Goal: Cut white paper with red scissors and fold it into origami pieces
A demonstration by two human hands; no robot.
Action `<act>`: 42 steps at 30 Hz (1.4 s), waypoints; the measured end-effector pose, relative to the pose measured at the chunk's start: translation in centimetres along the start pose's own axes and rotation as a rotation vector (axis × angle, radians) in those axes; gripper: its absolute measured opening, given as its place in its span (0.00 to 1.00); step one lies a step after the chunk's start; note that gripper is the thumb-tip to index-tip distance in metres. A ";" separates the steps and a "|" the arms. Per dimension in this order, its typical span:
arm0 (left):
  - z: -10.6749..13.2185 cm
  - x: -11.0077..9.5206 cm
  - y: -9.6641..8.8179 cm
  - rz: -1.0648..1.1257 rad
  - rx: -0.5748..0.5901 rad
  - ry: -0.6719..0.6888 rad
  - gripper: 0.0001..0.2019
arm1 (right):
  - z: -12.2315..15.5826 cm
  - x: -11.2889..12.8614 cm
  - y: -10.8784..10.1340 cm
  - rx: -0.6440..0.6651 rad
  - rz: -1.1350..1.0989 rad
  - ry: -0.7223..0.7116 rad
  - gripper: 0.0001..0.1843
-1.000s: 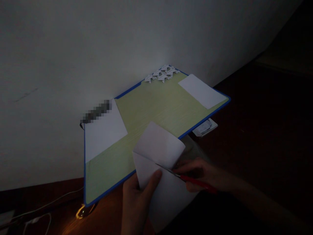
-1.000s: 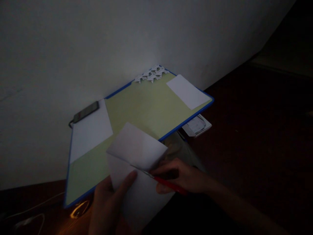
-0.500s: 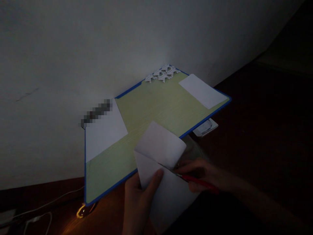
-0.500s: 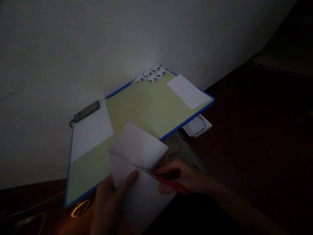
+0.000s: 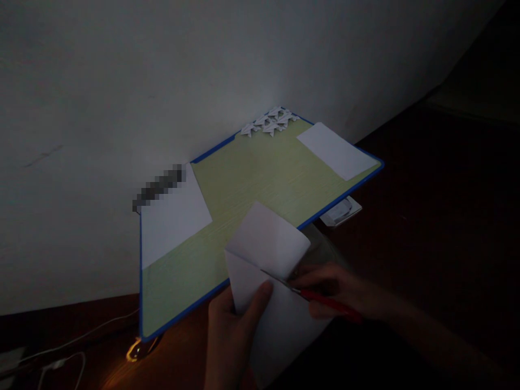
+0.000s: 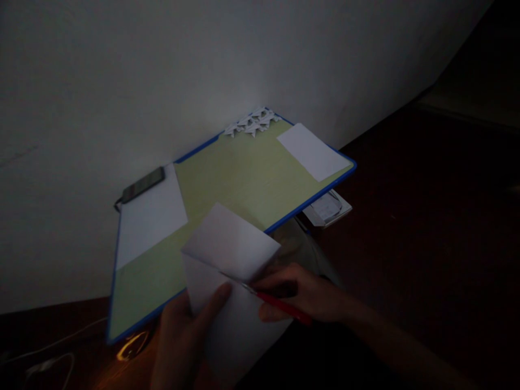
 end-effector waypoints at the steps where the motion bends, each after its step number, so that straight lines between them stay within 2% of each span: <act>1: -0.2 0.2 -0.1 -0.002 0.016 -0.004 0.22 | 0.0 0.0 0.0 -0.009 -0.001 0.009 0.23; 5: -0.7 1.0 -0.4 -0.006 0.070 -0.014 0.25 | 0.0 0.0 0.2 -0.020 -0.002 0.025 0.22; 22: -0.8 1.5 -0.5 0.031 0.054 -0.053 0.25 | -0.1 -0.6 0.4 -0.062 0.010 0.014 0.22; 26: -0.9 1.6 -0.6 0.048 0.097 -0.050 0.26 | -0.1 -0.9 0.5 -0.075 -0.002 -0.020 0.22; 31: -0.9 1.7 -0.7 0.047 0.109 -0.050 0.25 | 0.0 -0.7 0.6 -0.086 0.043 -0.015 0.19; 37: -0.8 1.2 -0.7 0.050 0.071 -0.051 0.26 | 0.2 -0.5 0.7 -0.089 0.104 -0.068 0.18; 42: -1.2 1.6 -1.0 0.030 0.115 -0.072 0.27 | 0.3 -0.3 0.8 -0.090 0.194 -0.114 0.15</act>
Point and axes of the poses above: each hand's wrist, its own z-axis away from the middle knuckle, its own y-axis out of the palm, x = y × z, the point moved 3 cm from there along -z, towards the middle knuckle, and after that the axes turned 5 degrees about y, right-handed, at the moved point
